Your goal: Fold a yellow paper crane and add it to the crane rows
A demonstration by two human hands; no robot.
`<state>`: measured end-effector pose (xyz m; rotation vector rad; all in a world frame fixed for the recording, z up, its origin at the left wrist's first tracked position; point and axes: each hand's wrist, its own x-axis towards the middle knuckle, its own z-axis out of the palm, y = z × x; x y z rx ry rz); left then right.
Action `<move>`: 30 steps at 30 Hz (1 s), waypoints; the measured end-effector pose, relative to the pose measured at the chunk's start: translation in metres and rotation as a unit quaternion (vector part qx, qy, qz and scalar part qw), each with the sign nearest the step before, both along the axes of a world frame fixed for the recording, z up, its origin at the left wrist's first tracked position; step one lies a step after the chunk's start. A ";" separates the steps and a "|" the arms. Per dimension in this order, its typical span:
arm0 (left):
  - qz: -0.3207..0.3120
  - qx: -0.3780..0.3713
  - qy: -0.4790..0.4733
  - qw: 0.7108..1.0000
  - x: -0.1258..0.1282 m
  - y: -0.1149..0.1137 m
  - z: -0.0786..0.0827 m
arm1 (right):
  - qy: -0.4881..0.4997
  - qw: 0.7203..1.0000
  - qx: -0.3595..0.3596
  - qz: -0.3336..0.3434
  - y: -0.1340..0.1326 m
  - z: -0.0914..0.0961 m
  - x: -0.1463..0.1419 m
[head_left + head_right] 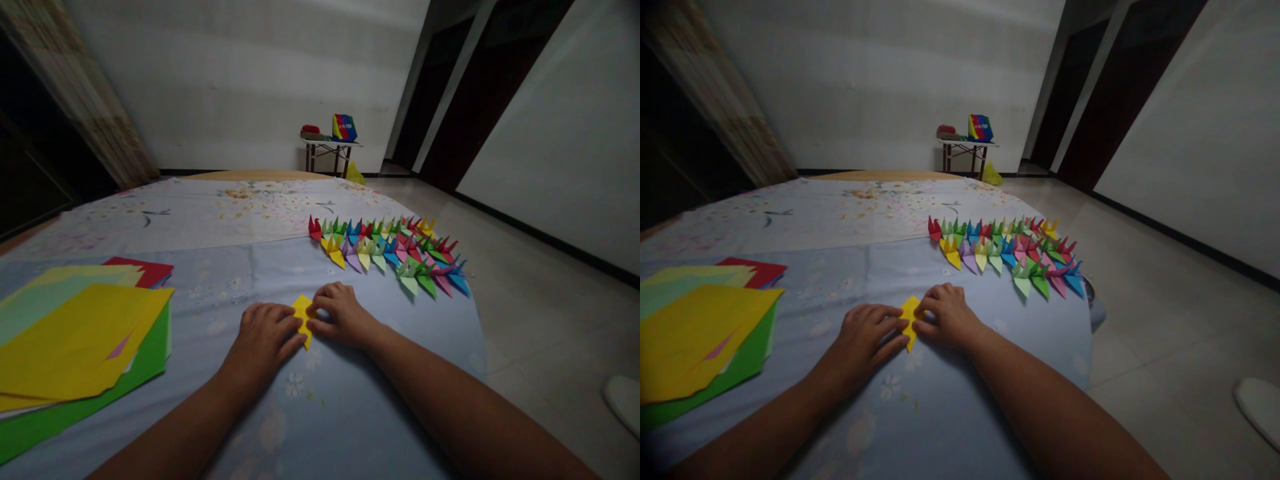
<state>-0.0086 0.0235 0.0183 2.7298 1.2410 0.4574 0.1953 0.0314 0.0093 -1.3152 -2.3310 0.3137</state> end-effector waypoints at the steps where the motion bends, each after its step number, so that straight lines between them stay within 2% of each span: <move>1: 0.002 0.003 0.003 1.000 0.001 -0.001 0.000 | 0.003 1.000 0.000 -0.001 0.000 0.000 0.000; 9: 0.020 0.015 0.030 0.999 0.004 -0.005 -0.002 | 0.003 1.000 0.002 0.001 0.000 0.001 -0.001; 18: 0.010 -0.012 0.035 0.999 0.005 -0.010 0.002 | 0.002 1.000 0.007 0.001 0.000 0.001 -0.001; 25: 0.021 -0.013 0.024 0.999 0.006 -0.012 -0.001 | -0.003 1.000 0.007 -0.002 -0.001 0.002 -0.001; 30: 0.039 -0.020 0.041 0.998 0.009 -0.016 0.005 | 0.002 1.000 0.007 0.000 -0.001 0.000 0.000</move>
